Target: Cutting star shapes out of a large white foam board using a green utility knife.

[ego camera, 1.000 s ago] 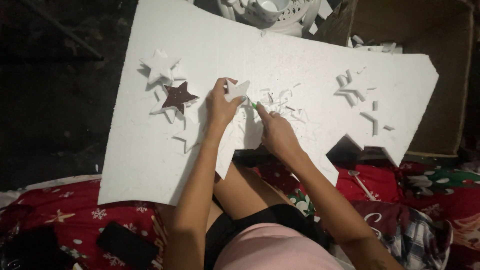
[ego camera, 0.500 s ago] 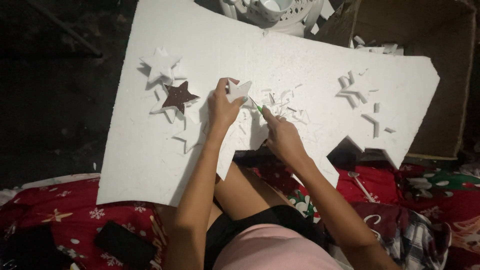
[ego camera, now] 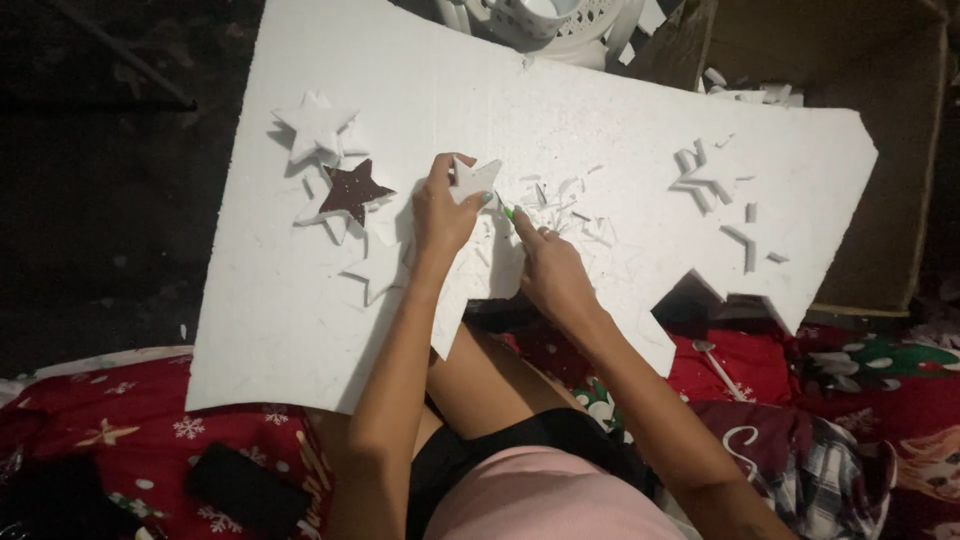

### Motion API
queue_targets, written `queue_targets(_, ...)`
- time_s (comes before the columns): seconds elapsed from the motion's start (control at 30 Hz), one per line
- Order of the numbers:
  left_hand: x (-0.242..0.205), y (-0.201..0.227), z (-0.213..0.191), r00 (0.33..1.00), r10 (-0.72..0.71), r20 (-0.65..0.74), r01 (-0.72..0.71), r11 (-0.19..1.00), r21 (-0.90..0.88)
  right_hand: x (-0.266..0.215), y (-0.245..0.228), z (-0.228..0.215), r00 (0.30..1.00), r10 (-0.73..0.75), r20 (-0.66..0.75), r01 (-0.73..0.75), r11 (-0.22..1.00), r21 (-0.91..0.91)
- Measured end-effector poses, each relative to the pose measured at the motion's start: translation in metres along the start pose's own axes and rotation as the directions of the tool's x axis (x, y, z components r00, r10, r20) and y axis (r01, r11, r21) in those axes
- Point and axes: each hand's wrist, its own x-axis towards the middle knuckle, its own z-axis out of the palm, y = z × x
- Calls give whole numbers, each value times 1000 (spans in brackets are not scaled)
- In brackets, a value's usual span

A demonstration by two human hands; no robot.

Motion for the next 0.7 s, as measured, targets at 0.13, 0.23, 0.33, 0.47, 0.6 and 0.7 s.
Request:
queue_targets(0.13, -2, 0, 3, 1000, 1, -22, -1, 1000, -24, -7, 15, 4, 999, -49, -14, 48, 998, -36)
queue_targets(0.23, -2, -2, 5, 1000, 12, -7, -12, 1000, -13, -10, 21, 8, 999, -35, 11, 36, 995, -98)
queue_targets(0.33, -2, -2, 4, 999, 39, -15, -40, 999, -25, -8, 9, 1, 999, -41, -15, 40, 999, -34)
queue_targets(0.47, -2, -1, 5, 999, 20, -26, -20, 1000, -17, -7, 14, 3, 999, -32, -12, 32, 999, -17)
queue_targets(0.6, 0, -2, 7, 1000, 7, -15, -7, 1000, -1, -13, 21, 11, 1000, -9, 5, 9, 998, -62)
queue_targets(0.7, 1, 0, 5, 999, 49, -6, -49, 999, 10, 2, 24, 23, 1000, -19, 8, 19, 999, -40)
